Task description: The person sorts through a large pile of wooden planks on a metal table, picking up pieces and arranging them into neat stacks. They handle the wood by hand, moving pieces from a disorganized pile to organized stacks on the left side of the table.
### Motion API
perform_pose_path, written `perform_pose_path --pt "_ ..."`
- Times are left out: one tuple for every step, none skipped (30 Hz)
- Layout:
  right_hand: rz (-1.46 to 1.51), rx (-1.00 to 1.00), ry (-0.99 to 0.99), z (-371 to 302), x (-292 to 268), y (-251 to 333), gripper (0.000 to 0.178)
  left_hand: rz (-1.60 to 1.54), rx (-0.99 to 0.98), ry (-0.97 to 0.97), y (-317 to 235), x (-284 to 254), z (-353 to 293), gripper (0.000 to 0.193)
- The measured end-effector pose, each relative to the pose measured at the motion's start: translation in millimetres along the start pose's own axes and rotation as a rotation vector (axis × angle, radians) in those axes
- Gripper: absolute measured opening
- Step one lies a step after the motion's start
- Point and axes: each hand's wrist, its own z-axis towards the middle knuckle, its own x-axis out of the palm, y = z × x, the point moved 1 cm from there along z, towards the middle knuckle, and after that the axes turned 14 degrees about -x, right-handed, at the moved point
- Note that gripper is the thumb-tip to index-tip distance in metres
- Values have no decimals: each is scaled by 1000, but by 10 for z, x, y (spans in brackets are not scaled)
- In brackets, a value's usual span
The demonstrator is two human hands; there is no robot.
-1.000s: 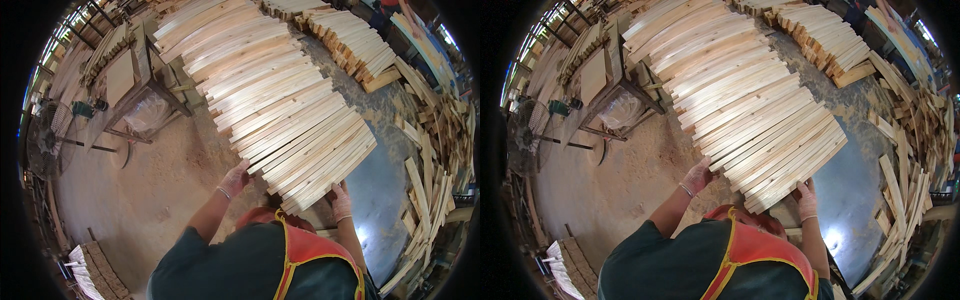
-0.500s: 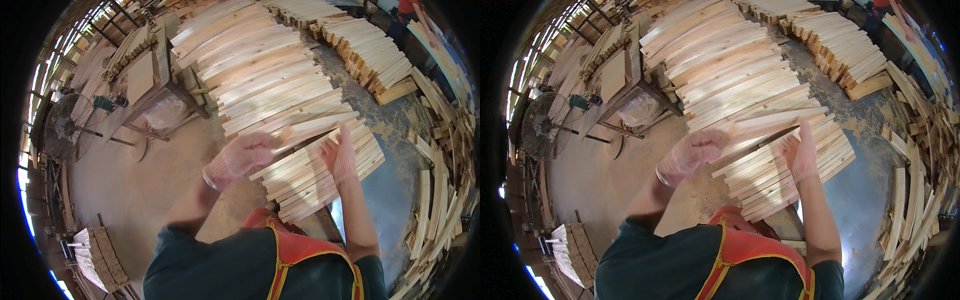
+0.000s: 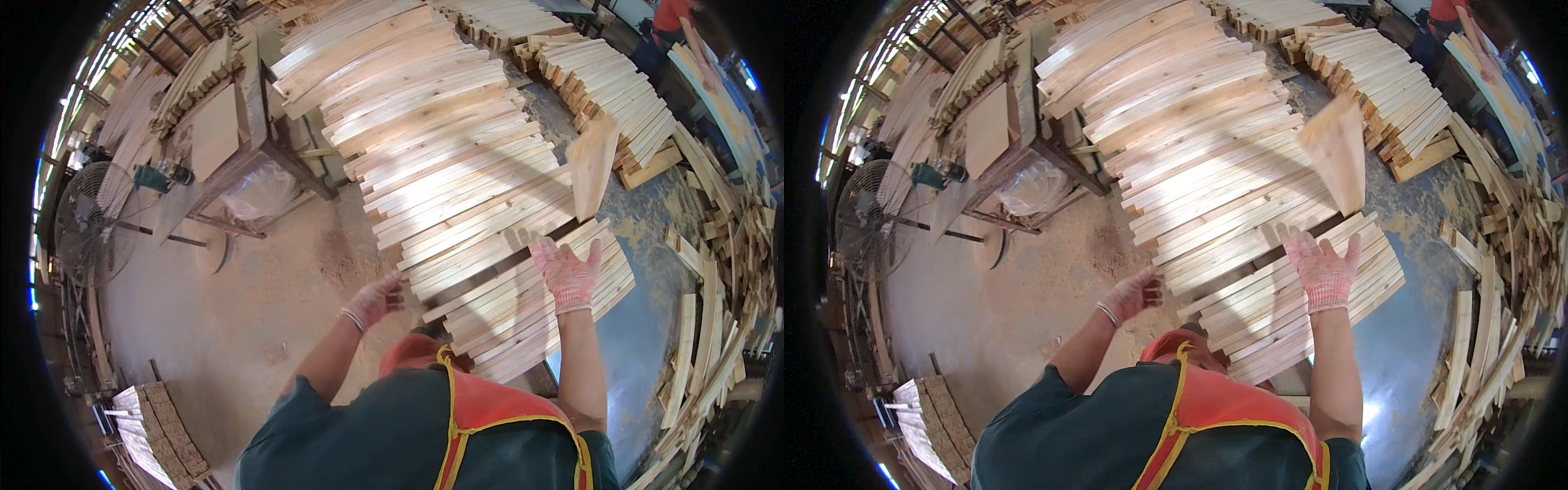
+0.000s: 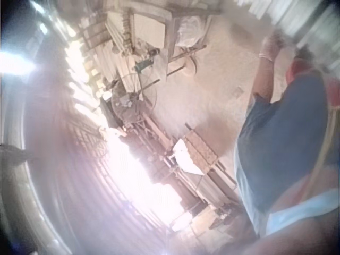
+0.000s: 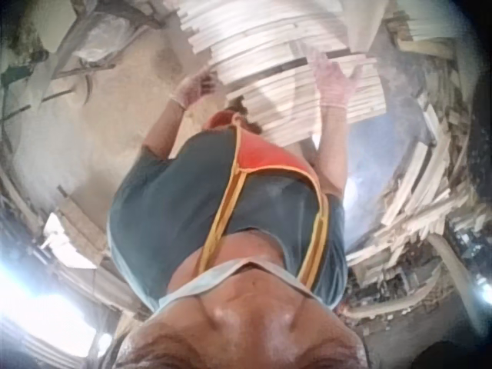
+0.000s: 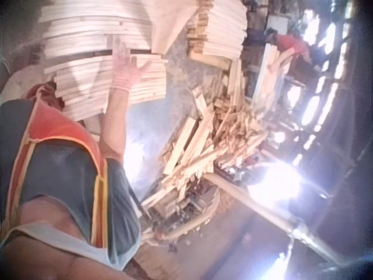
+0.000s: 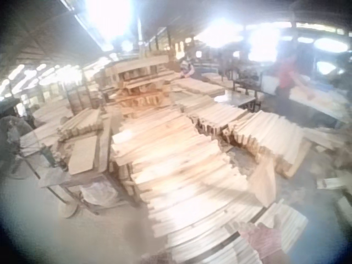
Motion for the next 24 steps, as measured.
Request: perform_pose_path --pt "37 14 -1 34 25 -49 120 7 7 72 26 28 70 33" --pt "24 -16 -58 126 108 -119 117 9 15 144 46 64 136 33" --pt "25 -57 -32 284 127 -145 112 13 26 213 53 96 172 33" --pt "30 -102 -2 462 145 -127 108 100 32 99 14 172 113 42" --pt "36 -147 27 633 161 -97 105 200 71 30 -57 250 41 47" --pt "-68 -236 -154 725 255 -140 80 304 104 -44 -155 407 -160 53" --pt "-166 -293 -70 703 279 -182 74 399 139 -125 -237 501 -379 58" --pt "-264 -352 18 628 306 -196 67 518 137 -35 -347 519 -539 75" --pt "-363 -416 112 520 363 -188 61 483 115 114 -480 518 -637 78" --pt "-241 -404 131 274 468 -212 45 443 86 260 -613 497 -718 81" --pt "-281 -420 186 58 531 -167 44 399 51 404 -724 529 -812 84" --pt "-326 -430 246 -134 597 -142 43 487 28 385 -887 718 -811 83" --pt "-363 -449 306 -288 697 -113 43 582 3 371 -1070 932 -814 83" --pt "-187 -478 191 -382 859 -181 35 756 34 291 -1185 1188 -778 83" --pt "-174 -487 243 -266 695 -102 35 932 72 217 -1332 1459 -791 83" --pt "-160 -506 289 -13 327 74 34 1226 -8 192 -1518 1786 -941 84" --pt "-152 -515 336 120 138 210 34 1097 -36 254 -1520 1815 -940 86" --pt "-308 -606 84 -66 309 61 32 957 -69 304 -1469 1755 -945 87" --pt "-194 -519 186 -37 214 130 31 832 -98 362 -1439 1733 -956 89" --pt "-85 -430 290 25 0 206 31 849 -38 421 -1393 1728 -1023 90" --pt "28 -335 389 73 -146 231 30 919 -33 437 -1374 1806 -1112 88" --pt "-21 -290 306 79 -62 128 36 987 -35 439 -1345 1892 -1235 86" --pt "-266 -403 119 78 7 -1 52 1054 -35 441 -1294 1973 -1280 85" --pt "-262 -393 45 99 81 -212 53 1207 154 407 -1147 2029 -1133 87"
